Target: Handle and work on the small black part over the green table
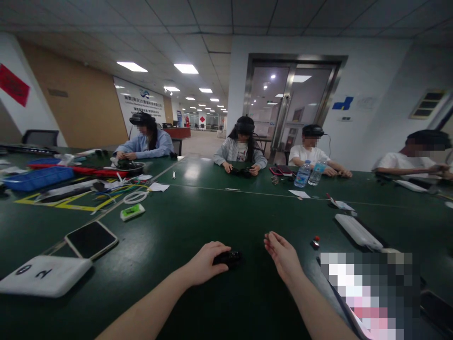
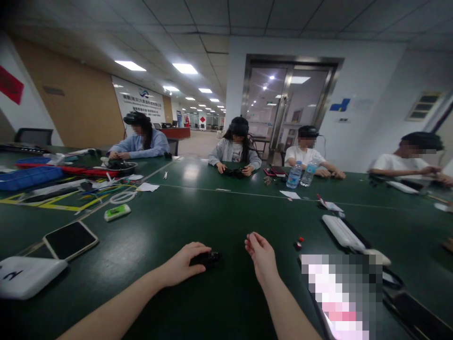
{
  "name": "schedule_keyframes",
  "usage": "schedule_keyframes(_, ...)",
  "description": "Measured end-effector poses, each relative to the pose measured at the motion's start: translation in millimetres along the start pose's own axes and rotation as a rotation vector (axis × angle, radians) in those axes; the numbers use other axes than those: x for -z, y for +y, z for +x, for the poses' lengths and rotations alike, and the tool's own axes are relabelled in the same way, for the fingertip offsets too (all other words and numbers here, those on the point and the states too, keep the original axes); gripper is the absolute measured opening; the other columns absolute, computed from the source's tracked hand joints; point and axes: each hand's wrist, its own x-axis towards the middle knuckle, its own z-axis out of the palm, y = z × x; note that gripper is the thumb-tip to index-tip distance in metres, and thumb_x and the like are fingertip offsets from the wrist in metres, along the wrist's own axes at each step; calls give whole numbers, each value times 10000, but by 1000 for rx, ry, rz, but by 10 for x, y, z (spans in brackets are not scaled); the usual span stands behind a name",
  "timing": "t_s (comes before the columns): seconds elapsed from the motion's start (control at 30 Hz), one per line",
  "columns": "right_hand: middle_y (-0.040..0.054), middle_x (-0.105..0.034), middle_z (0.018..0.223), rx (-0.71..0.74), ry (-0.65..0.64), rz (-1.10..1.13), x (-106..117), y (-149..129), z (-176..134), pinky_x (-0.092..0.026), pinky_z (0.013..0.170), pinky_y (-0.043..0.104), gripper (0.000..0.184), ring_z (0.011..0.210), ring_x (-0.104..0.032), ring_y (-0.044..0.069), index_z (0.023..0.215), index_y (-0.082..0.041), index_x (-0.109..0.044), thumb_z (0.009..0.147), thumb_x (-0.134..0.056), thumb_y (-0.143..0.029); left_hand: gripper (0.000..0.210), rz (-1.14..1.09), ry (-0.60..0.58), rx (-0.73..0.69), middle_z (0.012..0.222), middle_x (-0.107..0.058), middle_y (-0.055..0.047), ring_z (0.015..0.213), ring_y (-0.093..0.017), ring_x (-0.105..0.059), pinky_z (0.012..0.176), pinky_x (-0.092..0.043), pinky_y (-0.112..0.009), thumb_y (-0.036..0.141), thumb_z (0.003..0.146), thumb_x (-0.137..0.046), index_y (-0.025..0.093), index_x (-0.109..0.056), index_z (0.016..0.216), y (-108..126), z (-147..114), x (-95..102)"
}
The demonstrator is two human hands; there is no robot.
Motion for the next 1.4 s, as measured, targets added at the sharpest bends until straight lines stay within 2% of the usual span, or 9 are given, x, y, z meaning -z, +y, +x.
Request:
schedule_keyframes(0.13,25,-674,813,-39,1,29,-50,-42,-57,-568,621,188,288,692,-657,114,1027,-178,-559,768,-632,-72,468,16,6,-26,1237,-530,-41,1148,-211,-454,1013,-323,-366,319,774,-585,257,-523,1234,19,-14,9)
schedule_keyframes(0.27,31,-671,799,-57,4,71,-63,-74,-78,-573,642,182,261,691,-662,109,1014,-160,-566,784,-594,-39,452,7,9,-43,1230,-531,-48,1139,-216,-460,1011,-323,-381,319,779,-567,251,-529,1224,6,-26,6)
schedule_keyframes(0.63,51,-672,877,-81,-53,10,8,-40,-21,-583,724,247,181,783,-670,145,950,-155,-600,780,-611,-96,454,-50,-4,-12,1234,-516,-36,1132,-205,-466,997,-342,-370,283,770,-598,266,-528,1217,-4,-60,43)
schedule_keyframes(0.83,45,-670,855,-84,-43,5,34,-17,18,-588,713,264,184,785,-670,155,931,-164,-600,765,-610,-87,461,-39,-4,-18,1227,-517,-39,1123,-195,-472,1000,-342,-350,282,777,-593,254,-521,1231,-11,-56,33)
schedule_keyframes(1.1,49,-663,858,-87,-55,-21,103,25,86,-588,706,258,146,782,-662,152,910,-147,-616,769,-625,-108,463,-42,9,-56,1241,-506,-50,1138,-209,-459,1005,-339,-382,303,779,-588,259,-518,1235,-67,-54,4)
schedule_keyframes(1.4,25,-632,749,14,21,-96,86,-1,87,-576,658,271,73,685,-637,143,780,-171,-607,771,-639,-236,457,-69,-15,-33,1256,-492,-27,1155,-208,-448,990,-360,-373,305,797,-573,275,-501,1247,-6,-83,42)
